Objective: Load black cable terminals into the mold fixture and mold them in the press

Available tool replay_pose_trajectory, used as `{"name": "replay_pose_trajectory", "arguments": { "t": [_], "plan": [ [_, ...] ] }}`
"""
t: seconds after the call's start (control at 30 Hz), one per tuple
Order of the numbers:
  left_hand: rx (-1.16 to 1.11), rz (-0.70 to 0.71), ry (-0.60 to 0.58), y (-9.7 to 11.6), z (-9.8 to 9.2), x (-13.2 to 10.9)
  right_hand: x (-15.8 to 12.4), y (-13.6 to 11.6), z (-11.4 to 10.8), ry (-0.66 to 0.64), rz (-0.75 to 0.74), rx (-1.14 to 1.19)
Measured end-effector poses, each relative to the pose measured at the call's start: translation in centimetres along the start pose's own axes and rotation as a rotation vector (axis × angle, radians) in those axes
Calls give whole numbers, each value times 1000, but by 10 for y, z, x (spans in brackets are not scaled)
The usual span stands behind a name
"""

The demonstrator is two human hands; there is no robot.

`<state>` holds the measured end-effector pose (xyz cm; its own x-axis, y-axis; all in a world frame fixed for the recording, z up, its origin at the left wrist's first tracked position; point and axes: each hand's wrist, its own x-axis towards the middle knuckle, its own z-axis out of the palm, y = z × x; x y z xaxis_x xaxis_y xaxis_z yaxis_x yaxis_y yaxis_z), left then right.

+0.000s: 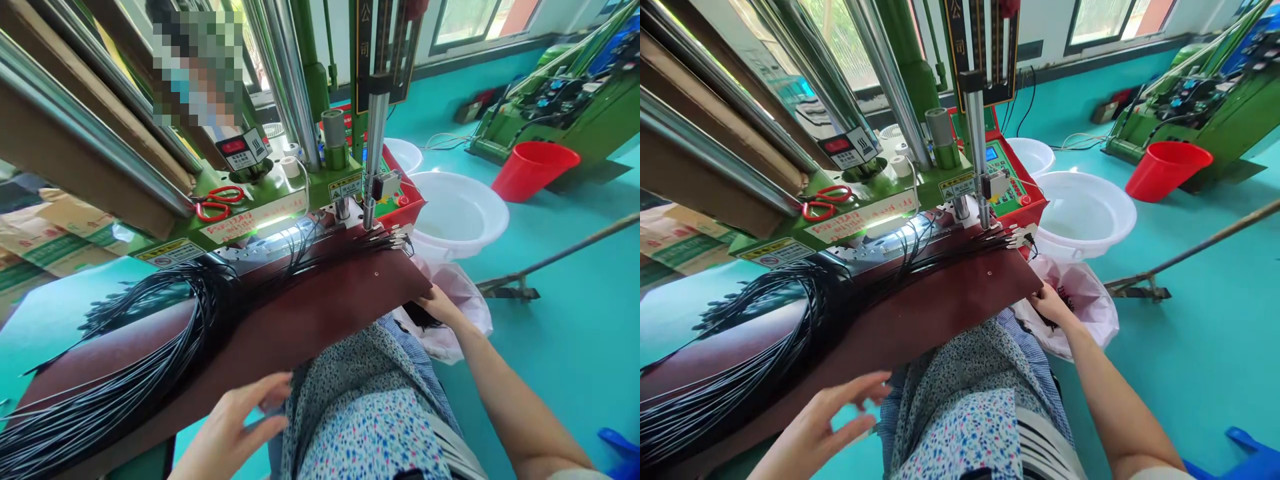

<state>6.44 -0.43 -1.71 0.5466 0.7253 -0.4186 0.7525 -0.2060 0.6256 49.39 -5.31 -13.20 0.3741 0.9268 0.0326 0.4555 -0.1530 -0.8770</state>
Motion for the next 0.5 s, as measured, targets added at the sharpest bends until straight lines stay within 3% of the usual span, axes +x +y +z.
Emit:
{"name": "replay_pose_trajectory", "arguments": {
  "t": [0.07,0.13,0.2,0.27,0.37,0.5],
  "plan": [
    [76,266,77,42,-1,39,2,-2,-3,-8,-34,-41],
    [208,429,280,76,0,90,2,-5,-5,-8,-66,-80],
    [370,501,439,97,2,140,-1,-6,-8,3,-85,-117],
    [559,443,513,110,3,180,-6,-5,-12,18,-86,-146],
    [776,351,499,117,4,212,-18,5,-20,56,-58,-175],
    [938,368,431,118,1,218,-31,17,-26,125,-29,-175]
  ]
}}
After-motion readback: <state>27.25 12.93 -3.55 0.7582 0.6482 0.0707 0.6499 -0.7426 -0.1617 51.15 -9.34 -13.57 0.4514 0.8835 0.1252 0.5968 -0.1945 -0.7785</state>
